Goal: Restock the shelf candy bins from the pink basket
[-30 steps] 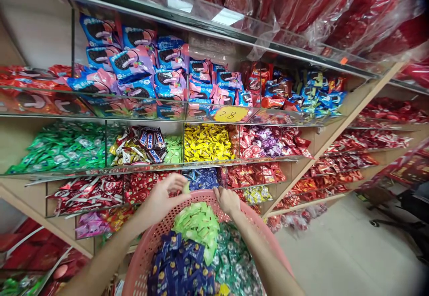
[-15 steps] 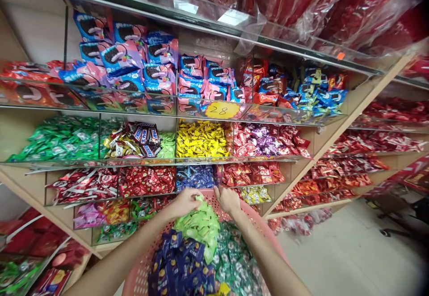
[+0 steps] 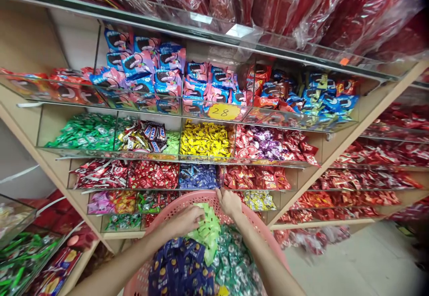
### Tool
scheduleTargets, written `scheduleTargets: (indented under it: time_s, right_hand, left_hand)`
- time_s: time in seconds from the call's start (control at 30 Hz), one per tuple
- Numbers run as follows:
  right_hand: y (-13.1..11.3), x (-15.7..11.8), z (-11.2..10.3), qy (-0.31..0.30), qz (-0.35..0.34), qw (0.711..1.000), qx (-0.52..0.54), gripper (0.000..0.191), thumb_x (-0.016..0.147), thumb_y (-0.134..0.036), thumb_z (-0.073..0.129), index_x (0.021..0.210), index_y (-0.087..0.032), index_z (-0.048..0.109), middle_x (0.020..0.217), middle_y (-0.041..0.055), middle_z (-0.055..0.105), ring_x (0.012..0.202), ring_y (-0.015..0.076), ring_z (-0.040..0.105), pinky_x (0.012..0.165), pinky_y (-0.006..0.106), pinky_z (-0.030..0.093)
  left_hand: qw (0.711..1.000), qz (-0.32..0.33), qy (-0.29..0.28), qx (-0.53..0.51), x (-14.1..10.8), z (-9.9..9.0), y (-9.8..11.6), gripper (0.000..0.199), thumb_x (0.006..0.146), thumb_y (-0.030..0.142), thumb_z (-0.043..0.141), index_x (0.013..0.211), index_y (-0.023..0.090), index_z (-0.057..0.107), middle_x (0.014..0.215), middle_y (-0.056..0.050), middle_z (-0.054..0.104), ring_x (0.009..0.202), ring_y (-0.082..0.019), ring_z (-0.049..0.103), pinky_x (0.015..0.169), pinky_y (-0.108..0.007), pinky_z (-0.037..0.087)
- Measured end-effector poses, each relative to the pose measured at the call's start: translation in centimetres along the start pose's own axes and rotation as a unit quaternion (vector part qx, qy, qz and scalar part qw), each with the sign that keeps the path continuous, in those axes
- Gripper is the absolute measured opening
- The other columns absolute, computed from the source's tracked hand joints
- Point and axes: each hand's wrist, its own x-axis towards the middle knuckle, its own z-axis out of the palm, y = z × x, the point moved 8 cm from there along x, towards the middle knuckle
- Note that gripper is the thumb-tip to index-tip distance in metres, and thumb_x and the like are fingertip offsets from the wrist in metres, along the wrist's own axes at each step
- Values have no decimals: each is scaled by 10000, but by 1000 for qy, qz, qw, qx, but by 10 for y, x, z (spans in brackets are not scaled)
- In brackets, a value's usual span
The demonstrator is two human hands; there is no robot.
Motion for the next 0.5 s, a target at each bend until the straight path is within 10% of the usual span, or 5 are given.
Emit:
scheduleTargets:
  time_s: [0.33,0.5]
  right_hand:
    - [0,1,7,-1,2,1000,13,598,856,-503,71,908,-198,582,846,104,655,811,210,612,699,306,406]
    - [-9,5,10,-21,7,1000,13,575,859,-489,84,924,-205,579,856,104,657,822,220,612,687,312,415]
  left_hand:
    - [984,26,41,171,-6,6,2,101,734,148,445,701,186,533,789,-21,585,786,-151,525,685,-233,376]
    - [980,25,89,176,-16,-19,7,85,764,186,438,734,181,518,841,-12,548,789,-136,500,685,-221,369]
